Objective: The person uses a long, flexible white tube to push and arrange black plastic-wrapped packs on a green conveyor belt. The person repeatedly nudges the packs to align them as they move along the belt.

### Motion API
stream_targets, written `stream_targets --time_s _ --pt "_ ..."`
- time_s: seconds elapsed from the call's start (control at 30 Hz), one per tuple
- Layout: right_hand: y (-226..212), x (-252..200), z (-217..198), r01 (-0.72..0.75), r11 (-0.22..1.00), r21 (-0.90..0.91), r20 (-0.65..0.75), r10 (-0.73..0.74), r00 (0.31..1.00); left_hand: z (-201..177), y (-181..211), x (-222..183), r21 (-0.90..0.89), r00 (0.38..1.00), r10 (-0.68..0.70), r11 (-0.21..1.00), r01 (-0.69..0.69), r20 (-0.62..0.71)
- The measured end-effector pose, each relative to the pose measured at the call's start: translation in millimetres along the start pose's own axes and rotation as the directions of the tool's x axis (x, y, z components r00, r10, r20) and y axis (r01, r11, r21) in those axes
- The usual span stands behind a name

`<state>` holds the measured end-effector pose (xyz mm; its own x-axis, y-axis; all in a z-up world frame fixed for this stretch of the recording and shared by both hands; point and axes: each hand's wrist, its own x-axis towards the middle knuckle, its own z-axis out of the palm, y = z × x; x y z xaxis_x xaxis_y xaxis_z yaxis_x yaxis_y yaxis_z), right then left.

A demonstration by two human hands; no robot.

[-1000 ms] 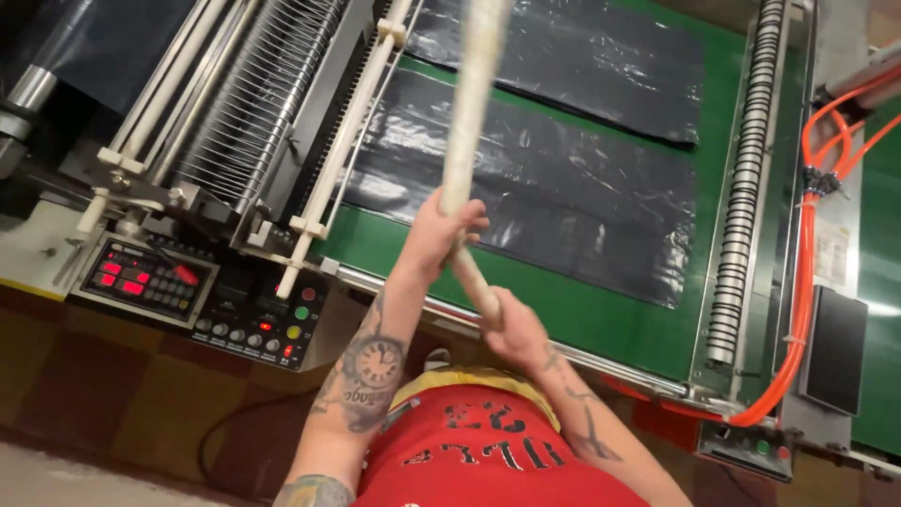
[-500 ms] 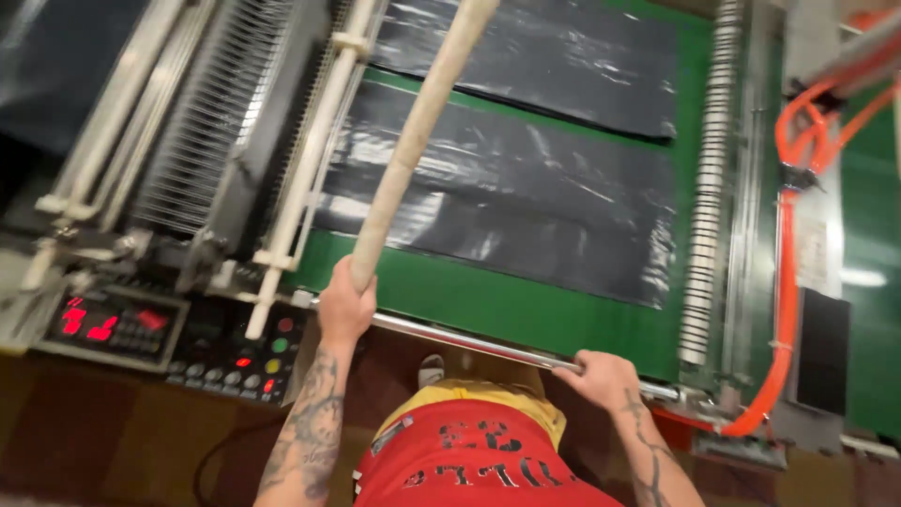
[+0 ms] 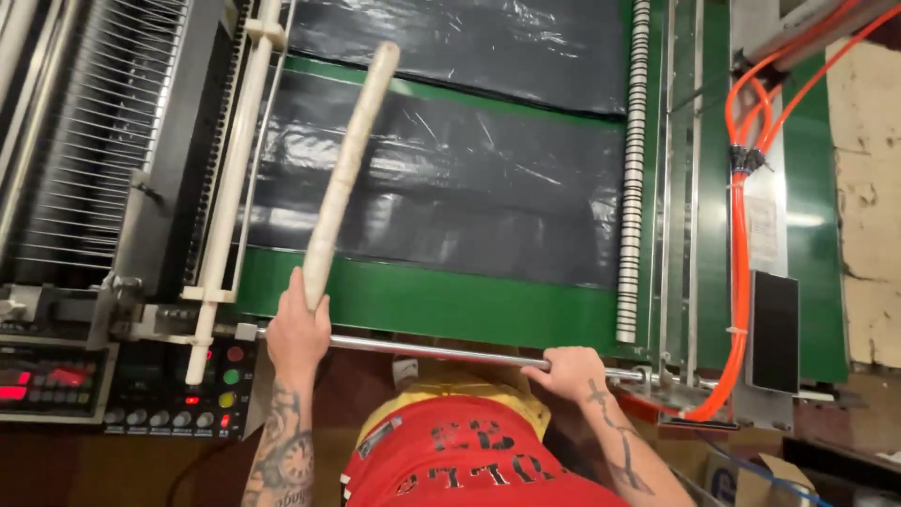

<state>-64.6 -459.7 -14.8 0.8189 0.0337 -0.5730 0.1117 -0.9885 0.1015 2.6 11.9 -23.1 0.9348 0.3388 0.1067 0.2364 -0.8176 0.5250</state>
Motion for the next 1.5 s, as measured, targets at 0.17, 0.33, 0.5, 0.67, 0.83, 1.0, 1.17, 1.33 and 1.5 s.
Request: stream_targets --time_s 0.17,0.33,0.5,0.67,0.83,1.0,1.17,1.33,1.5 --pt "3.1 -5.7 12.5 0.035 0.999 -0.010 -0.048 -0.035 0.998 -1.2 0.2 -6.1 0.071 0.995 0.095 0.993 -0.098 0.043" --pt "4.4 -7.5 17.5 0.026 1.000 0.004 -0.055 -0.025 0.998 7.5 -12.8 -10.5 0.016 0.998 0.049 0.999 -0.050 0.043" --pt "6.8 -3.9 22.7 0.023 1.000 -0.015 -0.060 -0.024 0.998 18.4 -24.5 -7.4 -0.006 0.998 -0.043 0.999 0.043 0.040" --pt "4.5 -4.9 16.1 0.001 1.000 -0.015 -0.028 -0.002 1.000 15.1 -21.6 -6.2 -0.023 0.999 -0.022 0.999 0.023 0.044" --pt "4.8 -6.0 15.0 -0.004 1.000 -0.011 -0.025 0.004 1.000 15.9 -22.1 -6.6 -0.039 0.998 -0.033 0.999 0.034 0.045" --pt "5.5 -5.4 17.5 -0.010 1.000 -0.004 -0.040 0.010 0.999 10.1 -16.4 -5.5 -0.056 0.997 -0.056 0.997 0.059 0.059" --pt "3.7 -7.5 17.2 -0.018 1.000 -0.005 -0.076 0.017 0.997 6.2 -12.4 -5.0 -0.050 0.997 -0.057 0.997 0.059 0.057" --pt "1.9 -11.1 9.8 -0.022 1.000 -0.013 -0.039 0.022 0.999 18.3 -17.2 -5.7 -0.040 0.999 0.003 0.999 -0.004 -0.038" --pt "-1.7 -5.4 6.2 -0.044 0.999 -0.030 -0.008 0.044 0.999 11.5 -27.1 19.9 -0.214 0.987 0.025 0.975 -0.059 -0.158"
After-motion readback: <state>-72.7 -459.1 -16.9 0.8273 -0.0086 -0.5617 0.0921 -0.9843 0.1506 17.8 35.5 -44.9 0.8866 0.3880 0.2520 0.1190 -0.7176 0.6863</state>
